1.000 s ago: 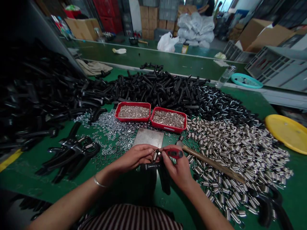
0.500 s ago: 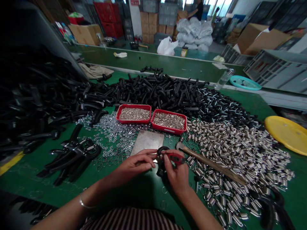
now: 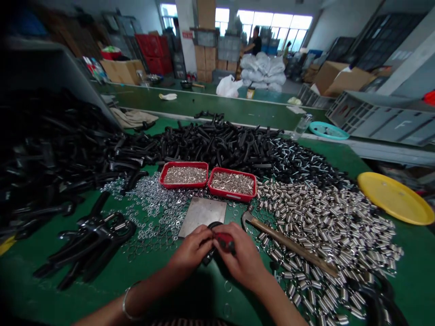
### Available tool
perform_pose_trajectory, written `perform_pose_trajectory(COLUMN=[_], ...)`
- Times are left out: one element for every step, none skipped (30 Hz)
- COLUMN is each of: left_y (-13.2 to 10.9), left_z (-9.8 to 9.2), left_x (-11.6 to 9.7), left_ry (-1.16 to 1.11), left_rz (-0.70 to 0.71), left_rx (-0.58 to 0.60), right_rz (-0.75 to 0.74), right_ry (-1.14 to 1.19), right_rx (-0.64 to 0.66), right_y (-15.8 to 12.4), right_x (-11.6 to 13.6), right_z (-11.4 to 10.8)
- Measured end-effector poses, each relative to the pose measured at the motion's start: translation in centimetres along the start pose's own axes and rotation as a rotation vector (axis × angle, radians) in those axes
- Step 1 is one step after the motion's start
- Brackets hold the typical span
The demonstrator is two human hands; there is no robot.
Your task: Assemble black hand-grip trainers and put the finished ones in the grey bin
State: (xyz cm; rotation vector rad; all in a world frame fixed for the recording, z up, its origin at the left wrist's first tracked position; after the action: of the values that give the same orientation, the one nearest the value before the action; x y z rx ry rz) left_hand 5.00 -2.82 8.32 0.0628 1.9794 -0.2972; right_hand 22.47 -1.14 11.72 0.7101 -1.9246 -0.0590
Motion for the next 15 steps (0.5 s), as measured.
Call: perform_pose_trajectory(left_y=[0.1, 0.2, 0.3, 0.5, 0.7, 1.0, 1.3, 1.7, 2.2, 2.6, 3.1, 3.7, 4.2, 4.8, 5.2], left_z=[-0.3, -0.6, -1.0, -1.4, -1.8, -2.3, -2.8, -3.4, -4.0, -4.6, -5.1, -5.7, -6.3, -6.8, -7.3], left_x=[-0.2, -0.2, -0.1, 0.1, 0.4, 0.8, 1.1, 1.5, 1.8, 2.1, 2.2, 2.3, 2.2, 2.0, 1.7], left_ry=[-0.003, -0.013, -0.023, -0.026, -0.019, -0.004, 0.013, 0.029, 0.039, 0.043, 0.048, 0.061, 0.085, 0.125, 0.177], left_rz=[0.006, 0.012, 0.018, 0.022, 0.02, 0.012, 0.001, -0.01, -0.013, -0.008, 0.006, 0.028, 0.053, 0.08, 0.107], left_rx=[0.02, 0.046, 0.074, 0.098, 0.113, 0.118, 0.116, 0.112, 0.112, 0.12, 0.136, 0.15, 0.141, 0.102, 0.032], right_rz=[-0.051, -0.083, -0.1, -0.117, -0.131, -0.141, -0.148, -0.152, -0.151, -0.154, -0.165, -0.192, -0.23, -0.279, -0.346], right_ry=[0.005, 0.024, 0.044, 0.064, 0.084, 0.105, 0.125, 0.133, 0.119, 0.069, -0.022, -0.147, -0.296, -0.445, -0.572], right_rx=[0.092, 0.174, 0.246, 0.306, 0.363, 0.415, 0.442, 0.436, 0.408, 0.376, 0.353, 0.342, 0.356, 0.372, 0.365], right_y=[0.5, 1.1, 1.8, 2.4, 3.1, 3.6, 4.0, 4.2, 4.1, 3.9, 3.5, 2.9, 2.1, 1.2, 0.4], right_x=[0.2, 0.5, 0.9, 1.5, 2.2, 3.0, 3.8, 4.5, 4.9, 5.0, 4.5, 3.6, 2.1, 0.3, -1.8], right_z=[-0.6, -1.3, -2.1, -3.0, -3.8, -4.7, -5.5, -6.1, -6.6, -6.7, -6.5, -5.9, -5.1, -4.1, -3.1])
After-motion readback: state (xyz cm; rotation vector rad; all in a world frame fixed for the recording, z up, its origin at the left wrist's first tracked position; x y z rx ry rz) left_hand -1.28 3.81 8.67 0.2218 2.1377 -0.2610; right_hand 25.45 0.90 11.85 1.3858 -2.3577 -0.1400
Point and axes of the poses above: each hand's wrist, its own y-axis towards the middle knuckle, its own z-axis out of the palm, x = y × z, the point moved 1 cm from there along y, towards the middle knuckle, and after that the axes turned 5 degrees about -z, right-handed, at the moved point
